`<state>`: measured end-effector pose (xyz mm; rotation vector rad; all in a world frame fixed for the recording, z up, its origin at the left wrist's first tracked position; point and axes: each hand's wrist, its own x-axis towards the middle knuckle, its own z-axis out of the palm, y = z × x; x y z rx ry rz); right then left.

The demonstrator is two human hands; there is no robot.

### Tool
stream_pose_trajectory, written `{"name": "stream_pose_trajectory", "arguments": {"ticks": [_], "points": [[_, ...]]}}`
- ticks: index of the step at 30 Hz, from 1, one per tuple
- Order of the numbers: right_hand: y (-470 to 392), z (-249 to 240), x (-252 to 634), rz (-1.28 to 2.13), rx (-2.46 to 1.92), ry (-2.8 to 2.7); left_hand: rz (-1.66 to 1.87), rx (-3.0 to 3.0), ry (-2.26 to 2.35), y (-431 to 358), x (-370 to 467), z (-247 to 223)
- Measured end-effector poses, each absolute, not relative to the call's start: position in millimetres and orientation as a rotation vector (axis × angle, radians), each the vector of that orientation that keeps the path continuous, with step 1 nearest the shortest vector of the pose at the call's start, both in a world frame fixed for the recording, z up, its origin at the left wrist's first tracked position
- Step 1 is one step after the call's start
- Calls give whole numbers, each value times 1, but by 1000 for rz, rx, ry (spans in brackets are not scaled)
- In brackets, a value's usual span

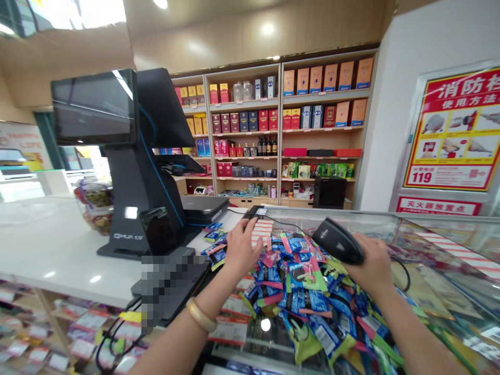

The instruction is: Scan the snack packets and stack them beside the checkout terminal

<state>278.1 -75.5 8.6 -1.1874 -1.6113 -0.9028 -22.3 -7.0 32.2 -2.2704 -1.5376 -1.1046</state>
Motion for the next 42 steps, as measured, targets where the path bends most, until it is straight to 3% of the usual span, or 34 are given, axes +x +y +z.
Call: {"name": "stream_pose_trajectory", "arguments": {"ticks": [4,9,20,25,27,30,32,38,42], "points": [[-75,9,275,-885,-1189,-1632,-656,-2171,-1934,18,-77,33],[-74,9,274,-884,-1165,-1653,-364,-2287,-2200,43,-118,23],[-73,5,273,-873,-1188,-1658,-677,-2294,-2243,53,-129,24],[-74,5,272,-826,-1226,-1669,-1093,-2226,-2209,48,-117,33],[-74,5,272,-816,-1238,-1669,-1489,-2257,-2183,42,-100,38],[-74,5,272,-829,-1226,-1668,-2864,-2125,-2001,30,-64,46],[-74,5,272,-836,-1217,-1668,-3451,-1918,-1827,22,-40,51],[-79,9,269,-820,-1227,-1671,-3893,-1819,-1431,6,2,47],[-83,12,267,-815,-1224,-1675,-3745,-2089,-1452,3,2,34]]}}
